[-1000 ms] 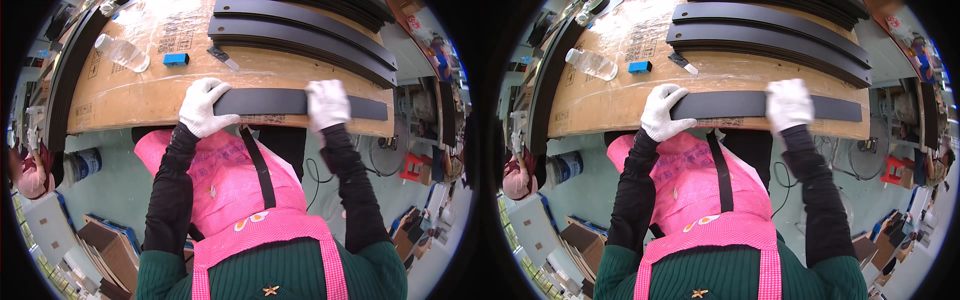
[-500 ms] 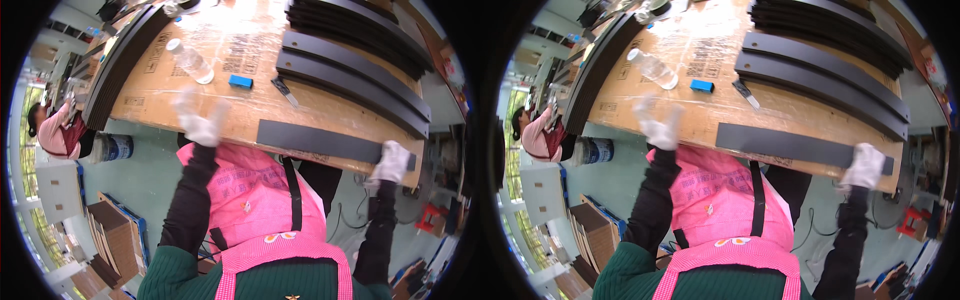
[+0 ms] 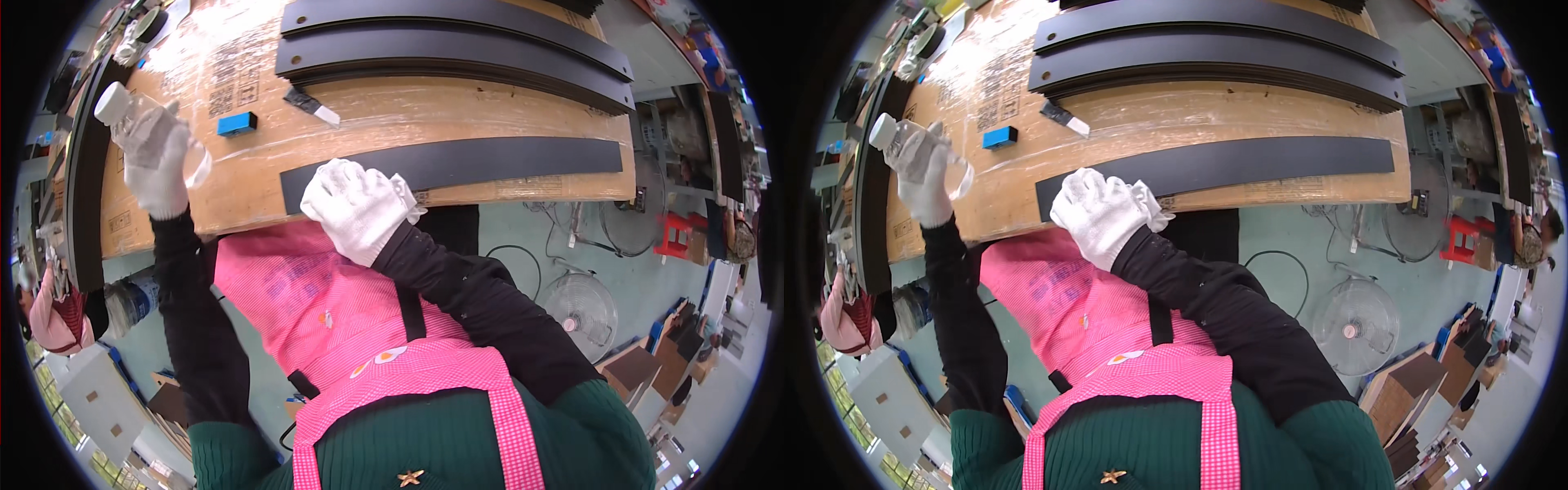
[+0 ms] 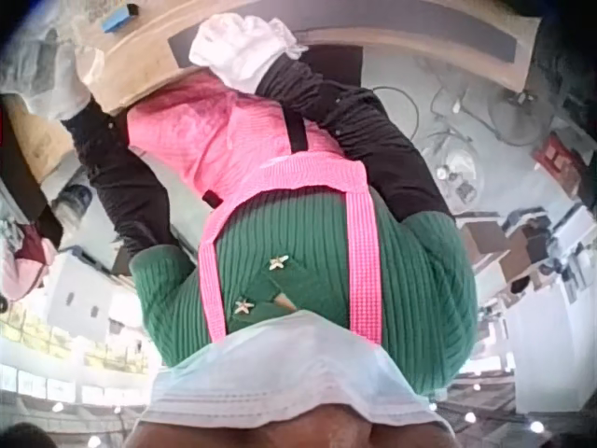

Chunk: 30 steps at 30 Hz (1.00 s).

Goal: Cleaning and applying treatment to black furniture panels in a workshop environment.

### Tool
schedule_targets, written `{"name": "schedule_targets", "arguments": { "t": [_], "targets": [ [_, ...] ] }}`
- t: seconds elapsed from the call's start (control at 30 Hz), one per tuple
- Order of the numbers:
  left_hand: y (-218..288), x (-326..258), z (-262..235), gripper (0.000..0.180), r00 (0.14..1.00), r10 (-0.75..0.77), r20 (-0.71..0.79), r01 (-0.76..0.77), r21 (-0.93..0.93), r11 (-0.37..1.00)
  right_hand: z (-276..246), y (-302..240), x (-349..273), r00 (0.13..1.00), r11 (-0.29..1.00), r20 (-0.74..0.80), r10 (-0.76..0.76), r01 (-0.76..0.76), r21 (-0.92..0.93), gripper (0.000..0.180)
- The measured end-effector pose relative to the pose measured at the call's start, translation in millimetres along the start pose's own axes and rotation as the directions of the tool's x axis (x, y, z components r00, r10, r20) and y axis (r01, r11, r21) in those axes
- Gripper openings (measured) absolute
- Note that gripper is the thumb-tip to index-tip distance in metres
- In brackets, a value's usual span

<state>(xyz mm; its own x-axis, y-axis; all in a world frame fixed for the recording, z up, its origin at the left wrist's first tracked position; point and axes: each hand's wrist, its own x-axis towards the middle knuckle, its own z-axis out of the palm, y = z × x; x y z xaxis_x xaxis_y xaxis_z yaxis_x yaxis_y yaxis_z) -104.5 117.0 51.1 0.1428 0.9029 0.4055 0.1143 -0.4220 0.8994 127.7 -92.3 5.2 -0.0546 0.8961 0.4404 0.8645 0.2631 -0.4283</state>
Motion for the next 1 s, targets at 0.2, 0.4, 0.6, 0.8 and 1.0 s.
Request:
{"name": "schedule_targets", "arguments": {
  "t": [0.2,0.4,0.6,0.8,1.0],
  "targets": [
    [48,-53,-5,0.057,0.944,-0.145,0.296,0.092,0.187,0.978,-137,158,-44,0.911,0.809,0.204,0.358,-0.194,-0.555,0.004],
    [72,-66,37,0.064,0.798,-0.34,0.498,0.207,0.303,0.93,-257,345,-164,0.6,0.108,-0.269,0.753,-0.516,-0.849,0.016],
    [96,-78,84,0.079,0.655,-0.299,0.694,-0.224,0.556,0.801,-256,390,-209,0.516,0.209,-0.634,0.576,-0.843,-0.496,0.032],
    [101,-84,123,0.051,0.573,-0.311,0.758,-0.387,0.585,0.712,-259,405,-218,0.371,0.336,-0.647,0.666,-0.924,-0.184,0.048],
    [101,-89,135,0.054,0.55,-0.221,0.806,-0.55,0.548,0.63,-258,404,-223,0.404,0.312,-0.664,0.629,-0.914,-0.26,0.049]
  ]
}}
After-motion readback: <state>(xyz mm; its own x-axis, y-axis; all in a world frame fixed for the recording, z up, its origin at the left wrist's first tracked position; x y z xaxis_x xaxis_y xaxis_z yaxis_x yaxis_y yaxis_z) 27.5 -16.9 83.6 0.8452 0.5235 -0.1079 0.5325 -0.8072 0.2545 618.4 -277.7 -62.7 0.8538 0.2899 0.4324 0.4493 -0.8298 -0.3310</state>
